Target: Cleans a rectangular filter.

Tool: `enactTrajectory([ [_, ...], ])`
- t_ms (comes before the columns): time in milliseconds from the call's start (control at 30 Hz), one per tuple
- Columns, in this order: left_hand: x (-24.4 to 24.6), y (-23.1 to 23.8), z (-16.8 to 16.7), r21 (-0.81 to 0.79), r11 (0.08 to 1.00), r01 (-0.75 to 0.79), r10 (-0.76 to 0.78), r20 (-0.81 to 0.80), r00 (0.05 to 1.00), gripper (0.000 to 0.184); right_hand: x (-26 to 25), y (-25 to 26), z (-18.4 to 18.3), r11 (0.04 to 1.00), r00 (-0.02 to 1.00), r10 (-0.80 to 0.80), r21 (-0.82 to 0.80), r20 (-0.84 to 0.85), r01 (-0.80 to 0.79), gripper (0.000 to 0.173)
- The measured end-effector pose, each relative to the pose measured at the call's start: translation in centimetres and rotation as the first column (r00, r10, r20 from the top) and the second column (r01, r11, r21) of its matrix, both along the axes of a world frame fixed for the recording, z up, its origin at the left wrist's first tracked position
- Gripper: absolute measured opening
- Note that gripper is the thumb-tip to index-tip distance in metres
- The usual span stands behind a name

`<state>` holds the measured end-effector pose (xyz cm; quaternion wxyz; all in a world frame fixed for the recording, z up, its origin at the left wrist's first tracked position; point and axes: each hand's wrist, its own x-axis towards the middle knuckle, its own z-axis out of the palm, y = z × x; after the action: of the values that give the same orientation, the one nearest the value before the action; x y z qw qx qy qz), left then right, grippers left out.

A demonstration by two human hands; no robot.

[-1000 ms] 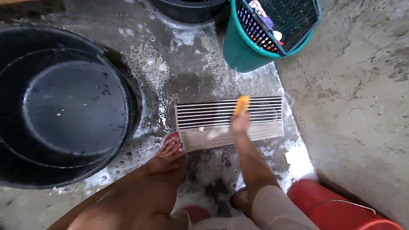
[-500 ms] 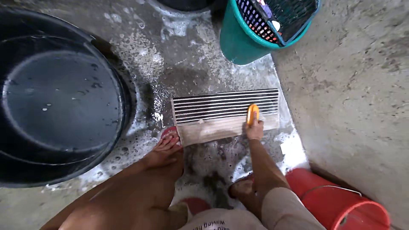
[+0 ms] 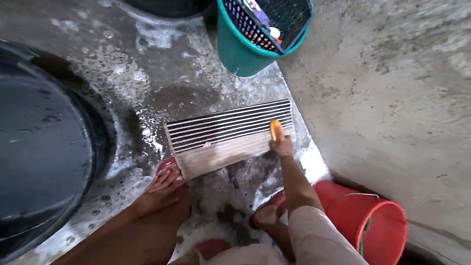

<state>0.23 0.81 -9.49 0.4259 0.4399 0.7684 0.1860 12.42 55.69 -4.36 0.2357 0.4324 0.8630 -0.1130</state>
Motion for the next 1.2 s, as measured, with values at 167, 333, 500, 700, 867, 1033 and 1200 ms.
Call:
enactTrajectory([
  [167,0.0,0.0,-0.3,-0.022,1.000,0.004,-0.004,-0.002,1.000,0.062,11.7,4.5,1.2,0.583,0.528,-0.757,-0.032,-0.385,0.812,0.099],
  [333,-0.2,-0.1,0.4,0.000,1.000,-0.004,0.004,-0.018,1.000,0.062,16.1,0.0,-1.9,0.643,0.644,-0.759,0.044,-0.093,0.765,0.089],
  [500,-0.5,0.1,0.2,-0.037,0.999,0.026,-0.026,-0.007,1.000,0.065,17.5,2.0,-1.3,0.617,0.608,-0.785,-0.058,-0.115,0.785,0.091],
  [700,-0.6,0.3,0.6,-0.073,0.996,0.049,-0.047,0.021,0.999,0.064,10.5,0.8,0.3,0.885,0.907,-0.410,0.198,-0.092,0.421,0.084],
  [867,-0.4,0.5,1.0,-0.047,0.999,0.005,-0.001,0.083,0.997,0.063,-2.7,-13.2,-0.2,0.824,0.838,0.447,-0.221,-0.315,-0.522,0.079],
  [1033,-0.1,0.2,0.6,0.015,0.999,-0.044,0.043,0.071,0.997,0.061,-17.6,-23.7,-0.2,0.206,0.297,0.928,-0.358,-0.224,-0.911,0.078],
  [1200,-0.3,0.6,1.2,-0.030,0.999,-0.031,0.034,0.108,0.994,0.060,-24.2,-25.4,-0.8,0.733,0.761,0.627,-0.206,-0.167,-0.649,0.079],
])
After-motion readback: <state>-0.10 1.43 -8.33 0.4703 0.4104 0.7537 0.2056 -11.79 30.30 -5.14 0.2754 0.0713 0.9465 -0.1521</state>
